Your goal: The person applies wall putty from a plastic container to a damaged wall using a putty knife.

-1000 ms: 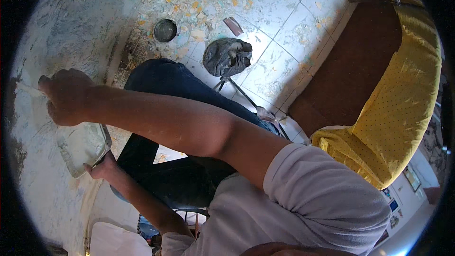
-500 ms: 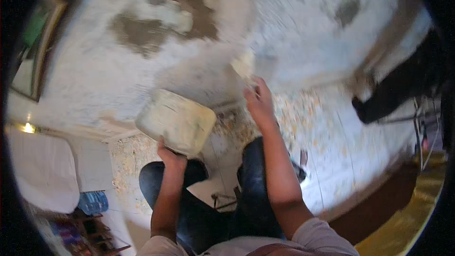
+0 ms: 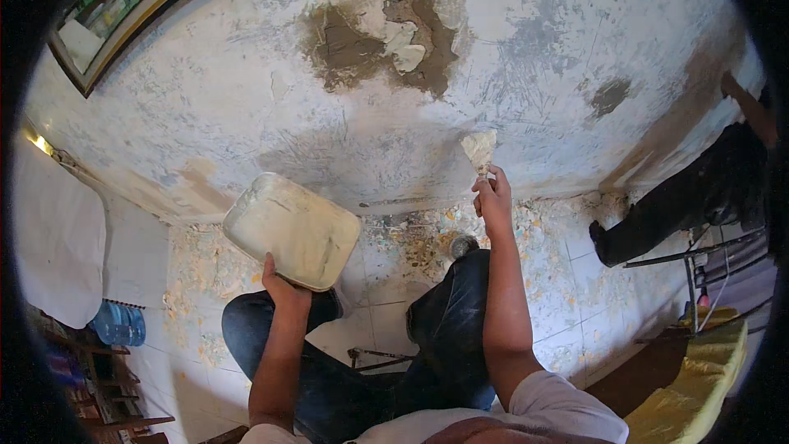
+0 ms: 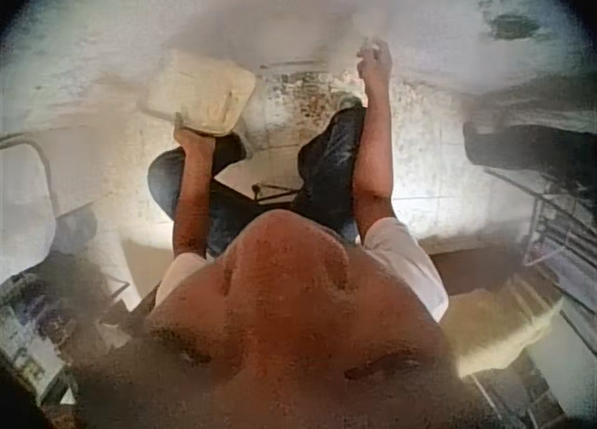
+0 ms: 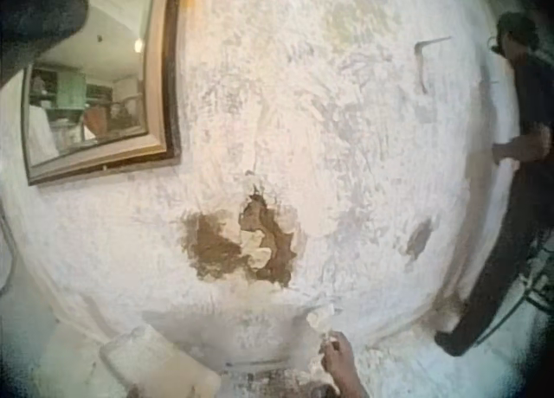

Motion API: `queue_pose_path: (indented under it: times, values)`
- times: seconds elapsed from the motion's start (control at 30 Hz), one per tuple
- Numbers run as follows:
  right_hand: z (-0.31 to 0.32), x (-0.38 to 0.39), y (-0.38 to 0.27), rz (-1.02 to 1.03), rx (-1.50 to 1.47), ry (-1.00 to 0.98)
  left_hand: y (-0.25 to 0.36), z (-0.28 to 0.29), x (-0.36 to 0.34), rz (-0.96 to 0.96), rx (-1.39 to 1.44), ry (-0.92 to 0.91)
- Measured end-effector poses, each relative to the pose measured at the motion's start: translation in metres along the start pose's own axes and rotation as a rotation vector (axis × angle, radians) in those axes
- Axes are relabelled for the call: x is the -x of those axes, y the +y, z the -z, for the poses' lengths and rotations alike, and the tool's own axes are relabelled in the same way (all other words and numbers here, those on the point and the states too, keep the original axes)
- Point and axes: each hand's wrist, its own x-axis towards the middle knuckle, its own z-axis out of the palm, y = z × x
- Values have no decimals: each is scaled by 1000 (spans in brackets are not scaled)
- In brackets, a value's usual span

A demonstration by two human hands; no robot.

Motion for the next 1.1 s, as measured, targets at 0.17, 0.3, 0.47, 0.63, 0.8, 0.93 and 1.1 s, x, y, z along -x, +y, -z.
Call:
queue_pose_path:
  times: [0.17, 0.3, 0.47, 0.63, 0.8, 0.93, 1.1]
  values:
    - [-41, 2, 15, 7, 1, -15, 13, 32, -25, -12, 1, 73]
    - [-67, 8, 31, 3, 47, -91, 7, 26, -40, 26, 31, 85]
    - [-84, 3, 47, 45, 64, -135, 7, 18, -57, 68, 46, 102]
    - [-98, -6, 61, 20, 49, -102, 8, 32, -75, 132, 38, 99]
    - [-112, -6, 71, 57, 109, -169, 10, 43, -87, 189, 97, 72]
    - [-117, 2, 74, 37, 152, -189, 16, 47, -80, 202, 129, -26]
    - [-128, 23, 69, 65, 215, -179, 28, 58, -75, 217, 182, -107]
